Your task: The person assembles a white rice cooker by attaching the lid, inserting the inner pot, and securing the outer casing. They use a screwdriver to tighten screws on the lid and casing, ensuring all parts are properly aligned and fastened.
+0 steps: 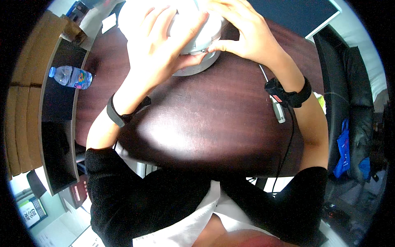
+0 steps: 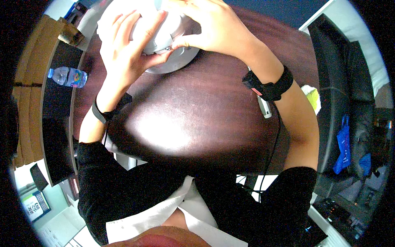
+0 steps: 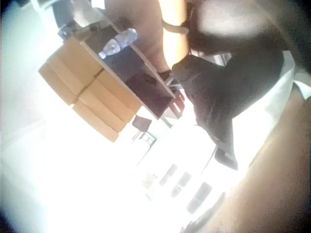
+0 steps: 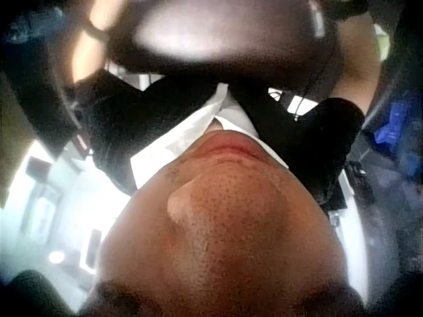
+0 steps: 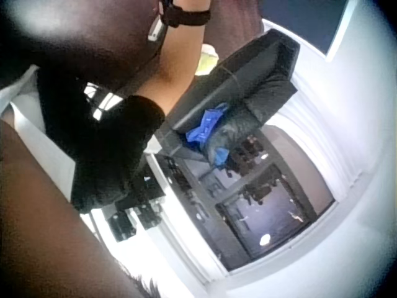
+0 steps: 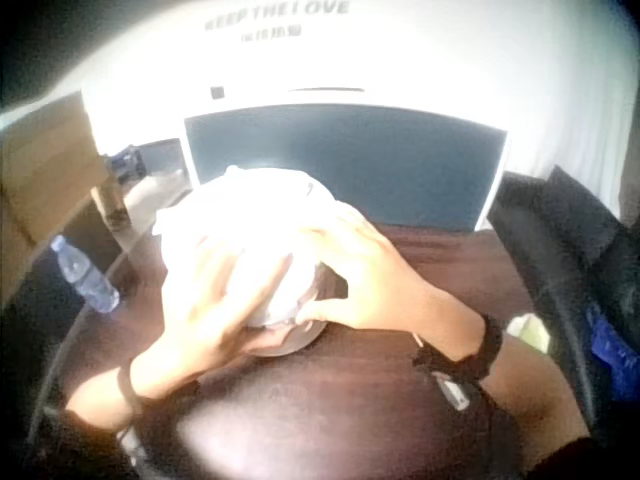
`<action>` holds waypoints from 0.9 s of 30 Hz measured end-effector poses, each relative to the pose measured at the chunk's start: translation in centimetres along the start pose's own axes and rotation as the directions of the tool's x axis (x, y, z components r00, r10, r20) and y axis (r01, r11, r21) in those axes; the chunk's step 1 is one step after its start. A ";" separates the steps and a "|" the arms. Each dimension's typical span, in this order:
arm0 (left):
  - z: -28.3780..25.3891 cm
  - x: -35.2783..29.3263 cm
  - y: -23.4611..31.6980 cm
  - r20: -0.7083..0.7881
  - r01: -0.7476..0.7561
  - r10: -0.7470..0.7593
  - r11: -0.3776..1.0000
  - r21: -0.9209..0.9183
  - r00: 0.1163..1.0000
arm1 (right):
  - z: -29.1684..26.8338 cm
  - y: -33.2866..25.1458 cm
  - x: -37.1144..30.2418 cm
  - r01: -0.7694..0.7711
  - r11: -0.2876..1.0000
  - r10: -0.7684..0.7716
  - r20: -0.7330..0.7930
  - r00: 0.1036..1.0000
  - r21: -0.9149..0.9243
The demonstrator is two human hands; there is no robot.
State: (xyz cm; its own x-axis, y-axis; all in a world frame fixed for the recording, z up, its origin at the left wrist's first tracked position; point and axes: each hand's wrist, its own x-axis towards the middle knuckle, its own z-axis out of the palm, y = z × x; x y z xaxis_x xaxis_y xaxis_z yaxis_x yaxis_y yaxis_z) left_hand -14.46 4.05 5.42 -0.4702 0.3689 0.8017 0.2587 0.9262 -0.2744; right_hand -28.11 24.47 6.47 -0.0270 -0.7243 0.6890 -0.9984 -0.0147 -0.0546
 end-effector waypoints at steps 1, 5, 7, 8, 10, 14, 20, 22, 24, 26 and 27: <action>-0.1 0.0 0.0 0.004 -0.001 0.001 1.000 0.001 1.000 | 0.0 -0.1 0.0 -0.002 1.000 0.002 -0.013 1.000 -0.001; -0.9 -0.2 0.3 0.052 0.006 -0.004 0.999 -0.051 0.999 | -0.4 -0.4 -0.2 -0.030 0.999 0.030 0.004 1.000 -0.031; -1.1 -0.2 0.5 0.044 0.005 -0.002 0.998 -0.059 0.999 | -0.4 -0.5 -0.2 -0.008 1.000 0.008 -0.006 1.000 -0.029; -0.9 -0.1 0.6 0.016 -0.008 0.008 0.999 -0.037 1.000 | -0.4 -0.6 -0.2 0.002 0.999 -0.003 -0.013 1.000 -0.035; -0.9 -0.2 0.6 0.017 -0.020 0.020 1.000 -0.014 1.000 | -0.4 -0.8 -0.3 -0.001 0.998 0.000 -0.020 1.000 -0.059; -0.9 -0.1 0.4 0.052 -0.034 0.032 0.999 0.042 0.998 | -0.3 -1.2 -0.3 -0.044 0.995 0.041 -0.036 0.999 -0.088; -0.2 0.4 1.0 0.089 -0.010 0.000 0.994 0.109 0.996 | -0.3 -1.2 -0.2 -0.074 0.993 0.071 -0.033 0.997 -0.095; 0.1 0.5 0.9 0.064 -0.002 -0.005 0.995 0.104 0.998 | -0.1 -1.2 -0.2 -0.052 0.994 0.046 -0.058 0.997 -0.100; 0.3 0.4 0.9 0.035 0.005 -0.007 0.997 0.075 0.999 | 0.0 -1.1 -0.2 -0.055 0.994 0.050 -0.056 0.997 -0.095; 0.5 0.3 0.9 0.028 0.016 -0.018 0.998 0.066 0.999 | 0.1 -1.1 -0.3 -0.068 0.995 0.063 -0.059 0.996 -0.078; 0.6 0.2 0.9 0.024 0.022 -0.024 0.998 0.061 0.999 | 0.1 -1.1 -0.3 -0.075 0.995 0.070 -0.064 0.995 -0.064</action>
State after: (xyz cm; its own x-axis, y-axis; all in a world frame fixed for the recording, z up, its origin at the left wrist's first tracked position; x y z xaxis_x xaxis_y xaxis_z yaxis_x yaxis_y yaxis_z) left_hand -14.81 5.00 5.07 -0.4961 0.3484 0.7953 0.1962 0.9373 -0.2882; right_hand -27.02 24.67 6.22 -0.1004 -0.6777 0.7285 -0.9947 0.0837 -0.0592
